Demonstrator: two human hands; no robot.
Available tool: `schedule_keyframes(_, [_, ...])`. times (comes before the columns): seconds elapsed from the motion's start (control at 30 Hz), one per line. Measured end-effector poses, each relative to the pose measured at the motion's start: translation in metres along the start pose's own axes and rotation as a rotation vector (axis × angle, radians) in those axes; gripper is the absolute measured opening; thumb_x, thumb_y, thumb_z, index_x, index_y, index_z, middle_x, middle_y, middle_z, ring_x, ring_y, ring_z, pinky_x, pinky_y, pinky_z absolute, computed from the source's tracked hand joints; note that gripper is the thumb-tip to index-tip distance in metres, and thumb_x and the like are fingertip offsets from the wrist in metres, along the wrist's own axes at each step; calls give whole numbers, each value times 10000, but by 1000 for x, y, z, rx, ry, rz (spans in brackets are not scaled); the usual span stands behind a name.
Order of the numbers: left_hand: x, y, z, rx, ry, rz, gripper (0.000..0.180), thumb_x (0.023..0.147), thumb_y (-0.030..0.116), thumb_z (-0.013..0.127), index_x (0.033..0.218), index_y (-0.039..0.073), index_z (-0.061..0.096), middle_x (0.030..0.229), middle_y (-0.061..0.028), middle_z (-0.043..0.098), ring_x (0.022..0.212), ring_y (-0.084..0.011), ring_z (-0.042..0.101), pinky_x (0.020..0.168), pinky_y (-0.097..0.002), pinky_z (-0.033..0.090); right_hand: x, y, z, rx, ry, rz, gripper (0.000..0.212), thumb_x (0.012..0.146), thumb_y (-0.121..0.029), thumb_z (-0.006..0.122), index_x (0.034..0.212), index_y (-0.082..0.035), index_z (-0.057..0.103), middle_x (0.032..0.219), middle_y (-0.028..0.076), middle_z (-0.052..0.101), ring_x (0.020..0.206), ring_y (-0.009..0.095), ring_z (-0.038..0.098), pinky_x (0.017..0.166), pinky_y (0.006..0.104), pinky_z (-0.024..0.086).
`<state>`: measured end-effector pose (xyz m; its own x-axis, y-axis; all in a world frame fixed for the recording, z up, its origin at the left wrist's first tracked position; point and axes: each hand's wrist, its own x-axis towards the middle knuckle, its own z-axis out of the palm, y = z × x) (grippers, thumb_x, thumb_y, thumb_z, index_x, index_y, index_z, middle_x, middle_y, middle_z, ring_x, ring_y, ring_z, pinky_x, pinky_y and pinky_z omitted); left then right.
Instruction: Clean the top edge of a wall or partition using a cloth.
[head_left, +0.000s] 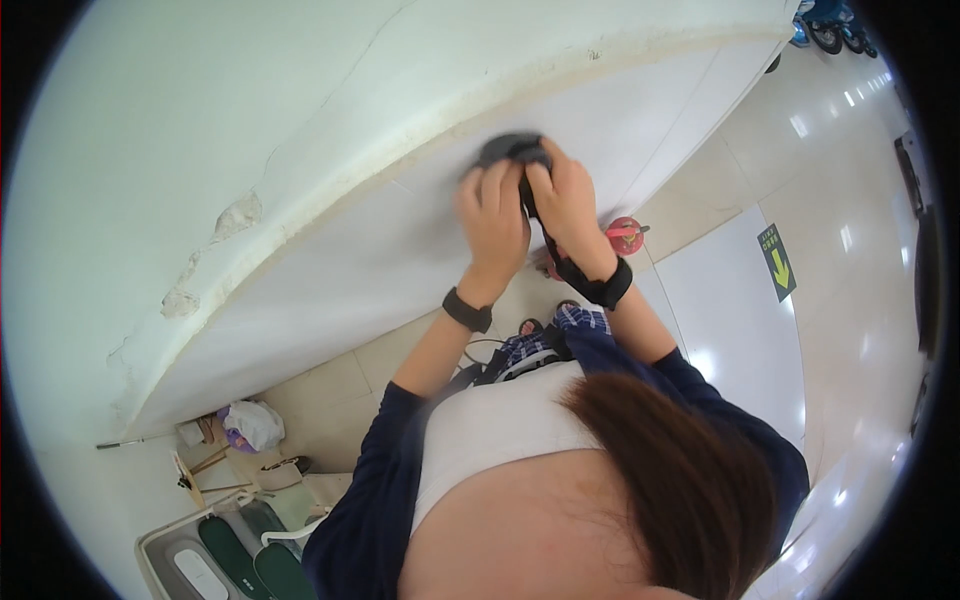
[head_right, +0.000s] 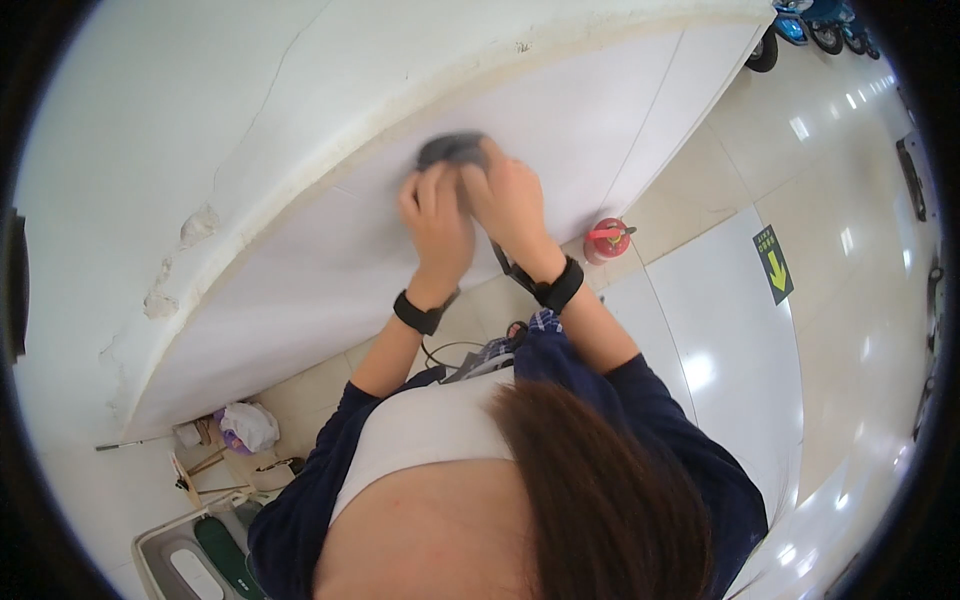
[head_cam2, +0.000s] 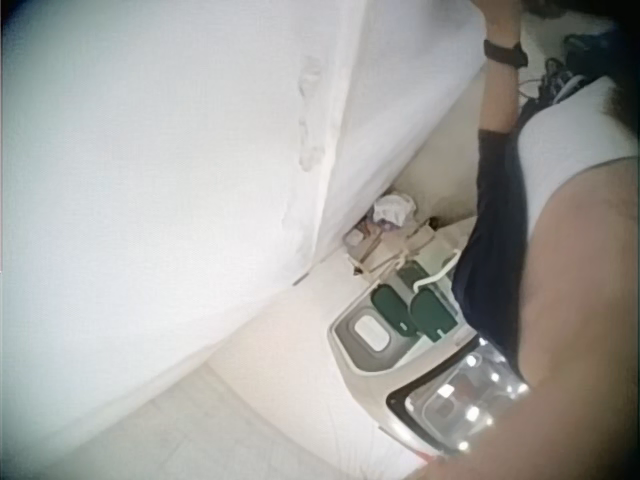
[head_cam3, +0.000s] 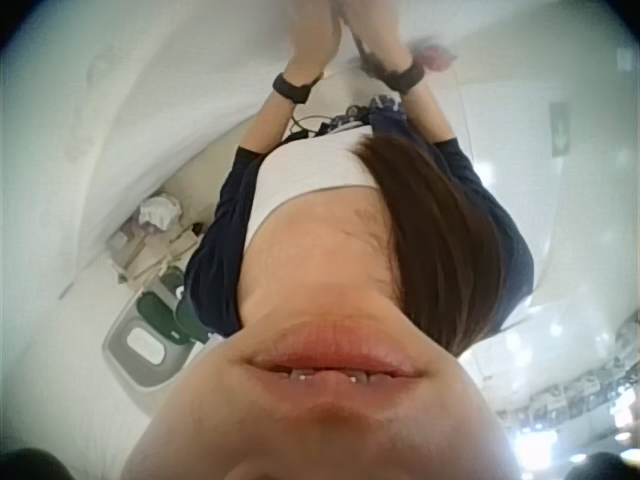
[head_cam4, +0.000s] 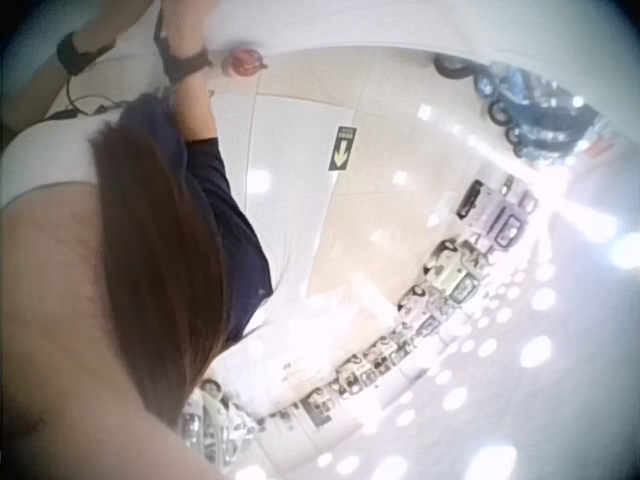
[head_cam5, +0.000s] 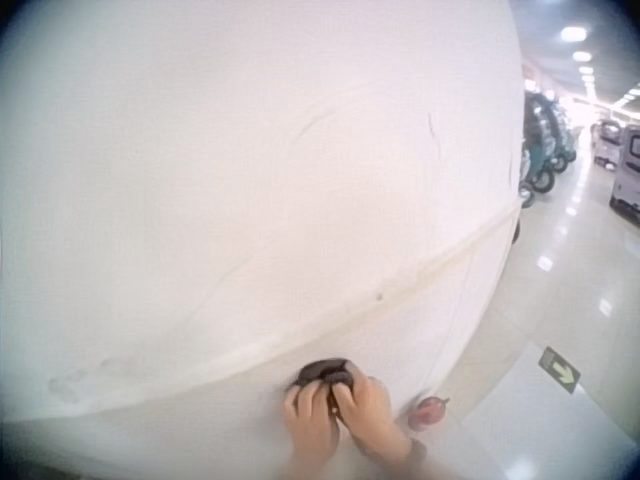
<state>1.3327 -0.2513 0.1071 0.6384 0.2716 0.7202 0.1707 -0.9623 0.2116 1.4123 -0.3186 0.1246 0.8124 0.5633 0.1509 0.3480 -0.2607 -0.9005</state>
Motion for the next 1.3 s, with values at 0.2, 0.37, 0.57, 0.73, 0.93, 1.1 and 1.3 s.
schedule_keyframes(0.2, [8, -4, 3, 170, 130, 140, 218, 682, 55, 544, 896, 20, 569, 967, -42, 529, 890, -250, 453, 706, -366, 377, 1, 4, 2, -10, 37, -62, 406, 752, -215, 438, 1027, 76, 503, 604, 233, 534, 588, 369, 539, 558, 407, 429])
schedule_keyframes(0.37, [-34, -13, 33, 114, -54, 174, 226, 672, 64, 538, 892, 17, 555, 951, -51, 518, 901, -234, 463, 732, -332, 403, -14, 73, 23, -99, -25, 96, 410, 765, -233, 432, 1047, 58, 492, 675, 240, 555, 657, 374, 546, 616, 421, 429])
schedule_keyframes(0.57, [-38, -17, 25, 64, -74, 50, 290, 677, 69, 528, 961, 16, 535, 1008, -74, 500, 927, -245, 454, 764, -359, 395, -16, 24, 12, -3, 19, -11, 212, 732, -171, 514, 868, -10, 493, 588, 183, 527, 564, 348, 528, 523, 396, 423])
schedule_keyframes(0.73, [8, -16, -25, 151, 285, -40, 283, 671, 86, 546, 950, 42, 551, 988, -51, 518, 915, -263, 454, 755, -388, 380, -4, -40, 20, 84, 103, -309, 202, 704, -199, 562, 769, -36, 460, 493, 140, 490, 438, 303, 502, 414, 354, 393])
schedule_keyframes(0.93, [-91, -60, 26, 173, -2, -39, 262, 660, 76, 565, 917, 35, 545, 987, -77, 519, 933, -280, 452, 772, -374, 361, -30, 53, 74, -348, -87, -285, 195, 759, -217, 516, 817, -40, 458, 525, 172, 507, 477, 345, 512, 449, 410, 402])
schedule_keyframes(1.1, [-103, -57, 26, 65, -160, -204, 254, 669, 71, 551, 918, 21, 539, 978, -108, 514, 927, -292, 453, 774, -379, 355, -33, 60, 75, -380, -150, -385, 188, 763, -207, 507, 828, -36, 464, 579, 192, 525, 533, 360, 522, 484, 431, 405])
schedule_keyframes(1.3, [-21, -35, -38, 120, 281, -158, 229, 716, 104, 541, 922, 4, 531, 1003, -107, 503, 908, -287, 432, 794, -375, 328, -18, -49, 44, -85, -54, -397, 196, 746, -227, 540, 830, -59, 484, 525, 140, 529, 474, 308, 524, 440, 378, 411])
